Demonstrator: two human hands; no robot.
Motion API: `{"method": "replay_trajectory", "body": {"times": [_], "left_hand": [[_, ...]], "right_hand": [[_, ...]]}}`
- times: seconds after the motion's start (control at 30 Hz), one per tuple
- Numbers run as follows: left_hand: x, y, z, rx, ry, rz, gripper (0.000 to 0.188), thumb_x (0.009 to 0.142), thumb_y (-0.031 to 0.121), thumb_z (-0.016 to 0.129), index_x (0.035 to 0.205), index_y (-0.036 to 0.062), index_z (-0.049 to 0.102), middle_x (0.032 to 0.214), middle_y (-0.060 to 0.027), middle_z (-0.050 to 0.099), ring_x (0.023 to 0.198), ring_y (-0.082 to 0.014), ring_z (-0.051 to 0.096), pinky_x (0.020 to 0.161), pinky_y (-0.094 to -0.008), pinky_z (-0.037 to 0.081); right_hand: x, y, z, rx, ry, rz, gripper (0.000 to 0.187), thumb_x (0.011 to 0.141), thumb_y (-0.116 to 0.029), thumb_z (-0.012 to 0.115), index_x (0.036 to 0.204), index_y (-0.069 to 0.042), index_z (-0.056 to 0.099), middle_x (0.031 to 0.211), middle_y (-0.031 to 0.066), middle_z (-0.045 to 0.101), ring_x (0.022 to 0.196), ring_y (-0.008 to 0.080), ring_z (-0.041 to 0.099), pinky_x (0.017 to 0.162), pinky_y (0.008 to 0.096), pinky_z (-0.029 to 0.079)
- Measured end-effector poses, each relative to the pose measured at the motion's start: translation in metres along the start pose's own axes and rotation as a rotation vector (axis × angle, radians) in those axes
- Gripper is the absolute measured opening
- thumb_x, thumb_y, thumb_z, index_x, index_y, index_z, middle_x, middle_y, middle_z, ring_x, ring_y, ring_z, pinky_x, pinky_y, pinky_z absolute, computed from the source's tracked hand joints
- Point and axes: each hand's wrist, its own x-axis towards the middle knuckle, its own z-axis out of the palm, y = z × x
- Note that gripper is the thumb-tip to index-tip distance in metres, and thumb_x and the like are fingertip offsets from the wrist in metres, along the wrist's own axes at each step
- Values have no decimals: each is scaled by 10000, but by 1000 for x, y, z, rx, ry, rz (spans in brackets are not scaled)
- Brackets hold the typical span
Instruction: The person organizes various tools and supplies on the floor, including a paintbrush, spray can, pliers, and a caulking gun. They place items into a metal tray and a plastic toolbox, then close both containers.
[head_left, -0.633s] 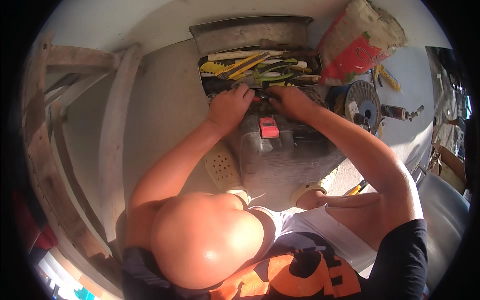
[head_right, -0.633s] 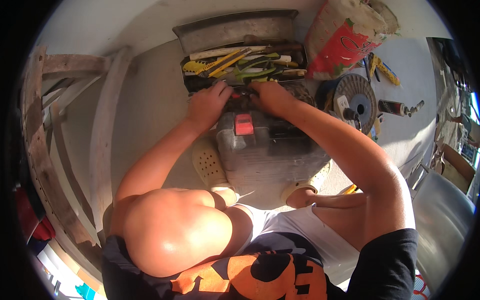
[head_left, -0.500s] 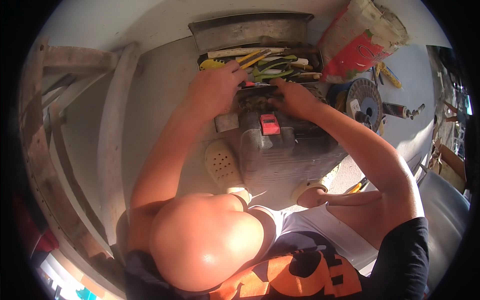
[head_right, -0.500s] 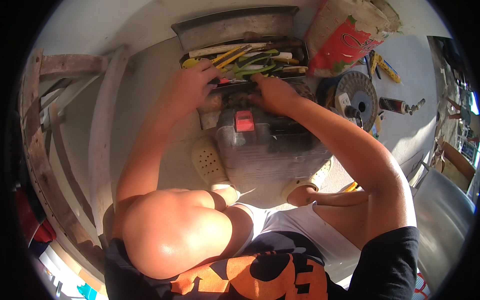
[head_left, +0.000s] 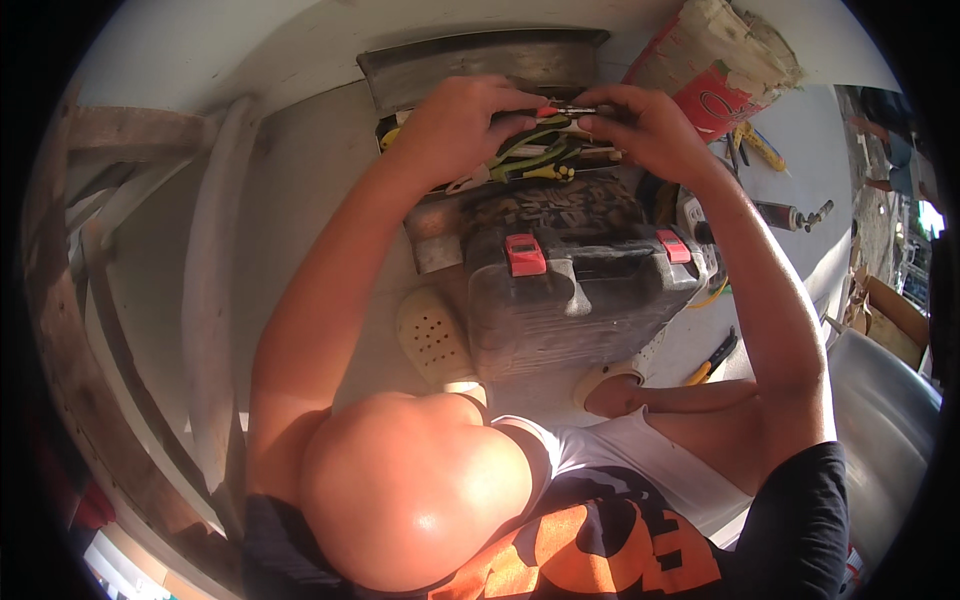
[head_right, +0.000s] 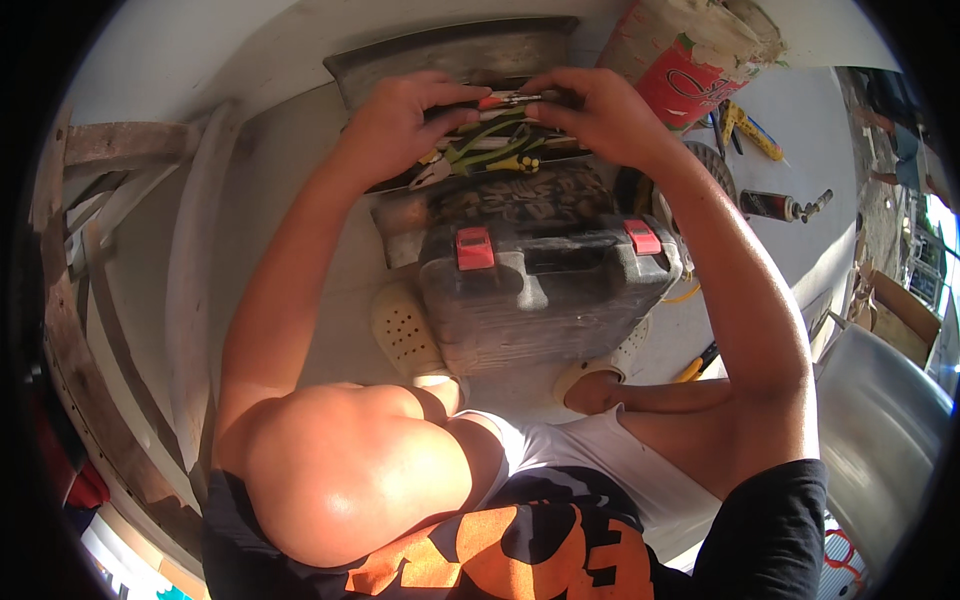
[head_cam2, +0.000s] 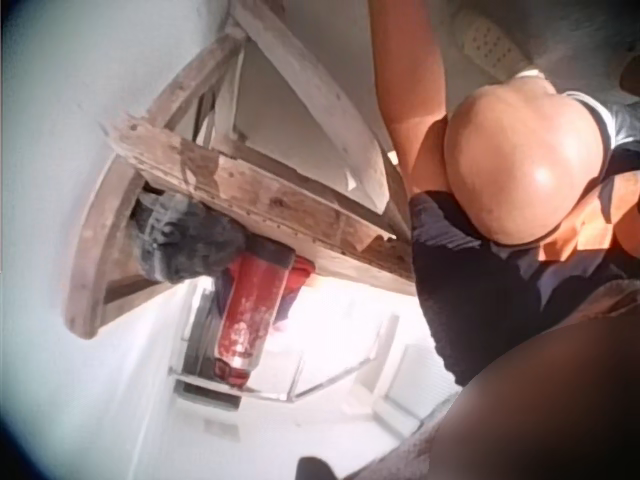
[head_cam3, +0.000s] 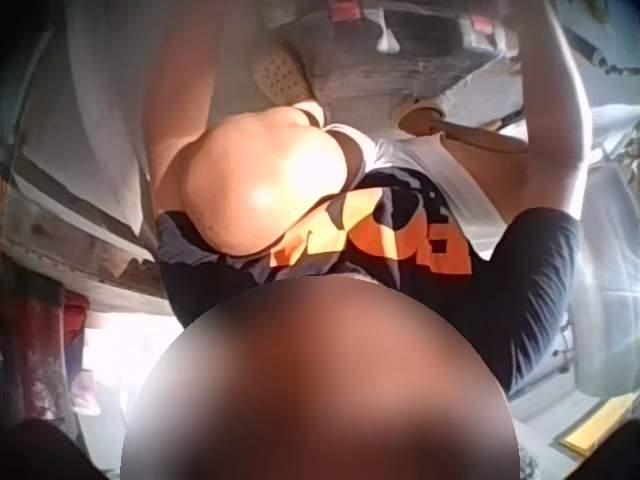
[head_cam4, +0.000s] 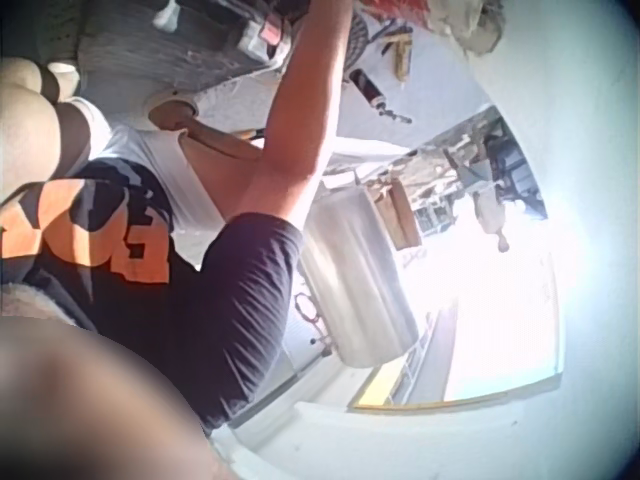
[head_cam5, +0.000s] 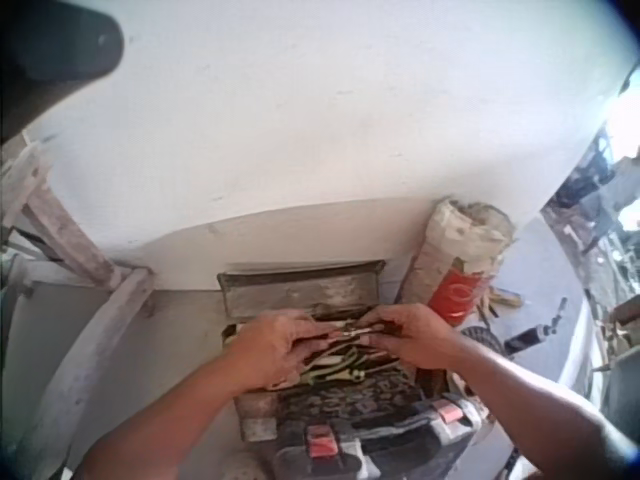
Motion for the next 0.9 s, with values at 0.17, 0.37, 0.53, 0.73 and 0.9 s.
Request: {"method": "replay_trajectory", "body": {"times": [0.17,0.37,0.53,0.73,0.9], "left_hand": [[-9,-33,42,617,-5,-25,442,979,244,686,1418,215,647,1279,-123,690,1162,-314,666,932,-414,559],[-32,-54,60,341,38,-46,456,963,222,695,1413,178,638,1375,-120,647,1274,-334,605,1033,-436,523],[-29,-37,50,327,221,30,377,959,208,709,1328,139,689,1322,-125,670,1235,-336,621,1026,-442,522],[-28,-22,42,179,258,-64,378,984,295,697,1307,100,682,1276,-150,675,1225,-360,612,1032,-468,506],[-25,-40,50,298,271,-191,465,1024,370,647,1392,85,629,1410,-175,613,1328,-365,565,1083,-452,478]], "right_hand": [[5,36,10,-401,96,-161,311,914,-268,776,1125,-46,722,930,155,748,823,319,723,764,415,556],[-15,41,6,-372,-118,-21,322,917,-313,778,1037,-21,712,946,167,756,873,330,727,789,413,560],[-35,20,16,-90,-339,-25,440,945,-420,768,1069,-1,714,948,183,750,862,289,729,786,379,559],[-73,10,41,-260,-628,-124,751,834,-658,766,1094,41,682,917,201,740,933,427,711,813,478,554],[-141,-36,43,-379,-593,-19,550,901,-439,767,1106,44,602,806,215,703,849,444,708,765,512,554]]}}
